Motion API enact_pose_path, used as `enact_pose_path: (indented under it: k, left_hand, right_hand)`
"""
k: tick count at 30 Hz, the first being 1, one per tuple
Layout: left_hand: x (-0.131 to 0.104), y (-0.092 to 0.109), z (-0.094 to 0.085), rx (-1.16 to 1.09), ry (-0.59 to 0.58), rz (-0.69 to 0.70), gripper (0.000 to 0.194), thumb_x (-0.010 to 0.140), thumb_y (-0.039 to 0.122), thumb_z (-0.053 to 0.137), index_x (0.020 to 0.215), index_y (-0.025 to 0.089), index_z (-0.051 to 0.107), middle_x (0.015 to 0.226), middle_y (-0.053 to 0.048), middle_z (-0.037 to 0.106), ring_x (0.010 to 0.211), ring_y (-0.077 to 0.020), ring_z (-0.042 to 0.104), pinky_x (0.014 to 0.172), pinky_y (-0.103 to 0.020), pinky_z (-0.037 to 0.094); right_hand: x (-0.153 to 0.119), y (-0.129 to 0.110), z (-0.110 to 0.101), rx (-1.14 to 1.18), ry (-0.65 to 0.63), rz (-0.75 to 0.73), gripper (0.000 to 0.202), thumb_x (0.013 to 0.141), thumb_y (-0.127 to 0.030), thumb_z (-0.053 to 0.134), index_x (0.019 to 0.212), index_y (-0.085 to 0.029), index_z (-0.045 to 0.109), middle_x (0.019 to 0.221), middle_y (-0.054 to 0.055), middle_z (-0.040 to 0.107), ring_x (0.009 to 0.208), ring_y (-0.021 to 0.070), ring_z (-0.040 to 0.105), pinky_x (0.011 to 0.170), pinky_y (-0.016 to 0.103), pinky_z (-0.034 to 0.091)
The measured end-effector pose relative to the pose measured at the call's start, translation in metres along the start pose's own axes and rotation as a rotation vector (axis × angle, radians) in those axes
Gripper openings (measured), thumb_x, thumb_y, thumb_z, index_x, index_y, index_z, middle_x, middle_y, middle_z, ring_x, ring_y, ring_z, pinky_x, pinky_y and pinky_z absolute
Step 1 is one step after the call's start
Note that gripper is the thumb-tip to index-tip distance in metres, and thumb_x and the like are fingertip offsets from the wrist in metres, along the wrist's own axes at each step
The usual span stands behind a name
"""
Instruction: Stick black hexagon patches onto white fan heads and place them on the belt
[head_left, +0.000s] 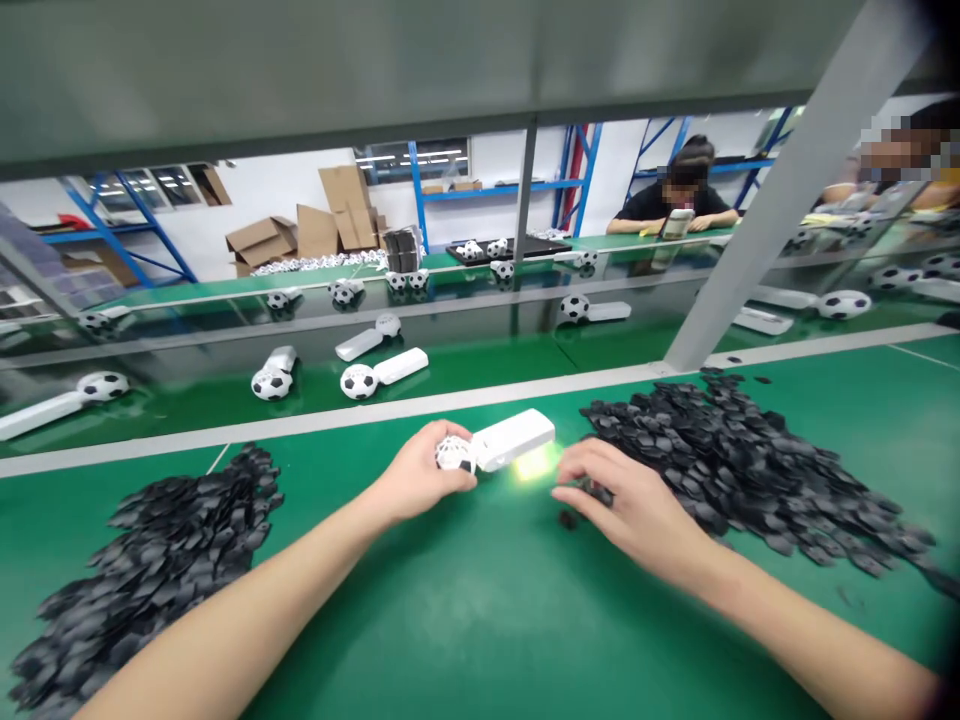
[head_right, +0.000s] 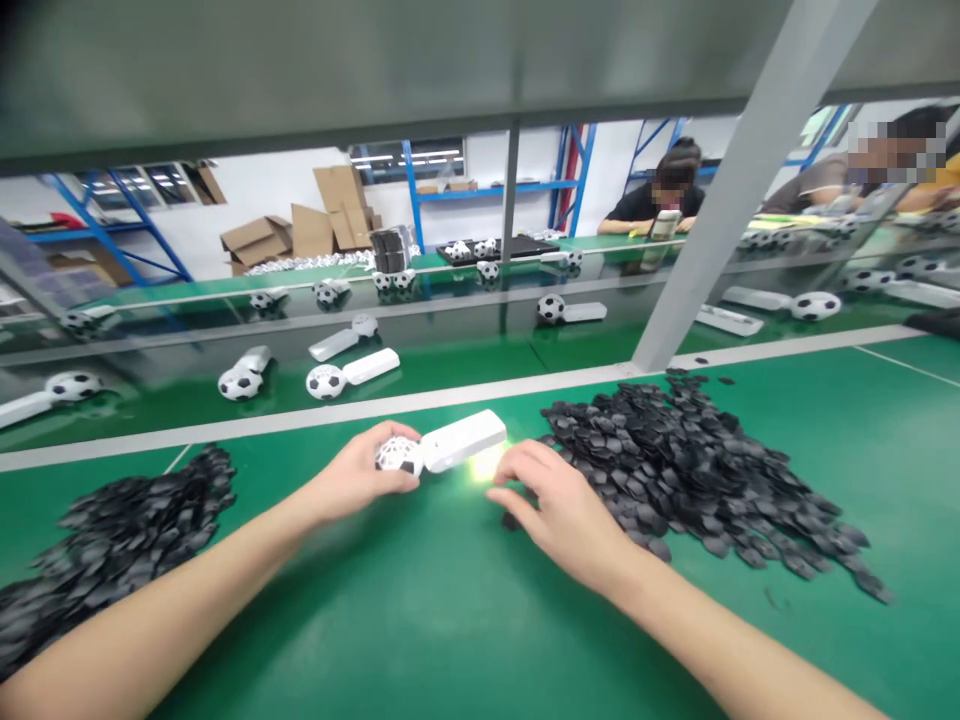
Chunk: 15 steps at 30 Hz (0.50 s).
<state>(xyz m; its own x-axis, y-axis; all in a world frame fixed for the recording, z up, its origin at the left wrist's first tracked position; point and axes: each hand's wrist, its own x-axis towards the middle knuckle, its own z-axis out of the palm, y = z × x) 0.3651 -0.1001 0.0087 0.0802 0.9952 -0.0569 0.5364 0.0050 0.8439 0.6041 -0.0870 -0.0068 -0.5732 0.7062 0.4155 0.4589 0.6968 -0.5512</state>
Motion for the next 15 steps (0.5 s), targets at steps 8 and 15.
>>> enact_pose_path:
  k: [8,15]
  left_hand:
    - [0.148,-0.002,-0.012,0.197,0.327,0.066,0.046,0.069,0.026,0.067,0.111,0.014,0.050,0.103,-0.008,0.058,0.087,-0.0181,0.058,0.073,-0.030,0.048]
    - [0.218,-0.030,-0.091,0.487,0.545,-0.109,0.033,0.085,0.031,0.050,0.115,0.016,0.048,0.116,-0.009,0.051,0.100,-0.0209,0.054,0.083,-0.042,0.046]
  right_hand:
    - [-0.013,0.027,0.002,-0.268,-0.021,-0.015,0.011,0.083,-0.025,0.050,0.093,-0.023,0.056,0.096,0.004,0.059,0.092,0.0196,0.054,0.077,0.032,0.047]
    - [-0.023,0.040,0.009,-0.482,-0.025,-0.049,0.026,0.072,-0.026,0.063,0.098,-0.027,0.059,0.095,0.003,0.062,0.084,0.0243,0.057,0.066,0.036,0.049]
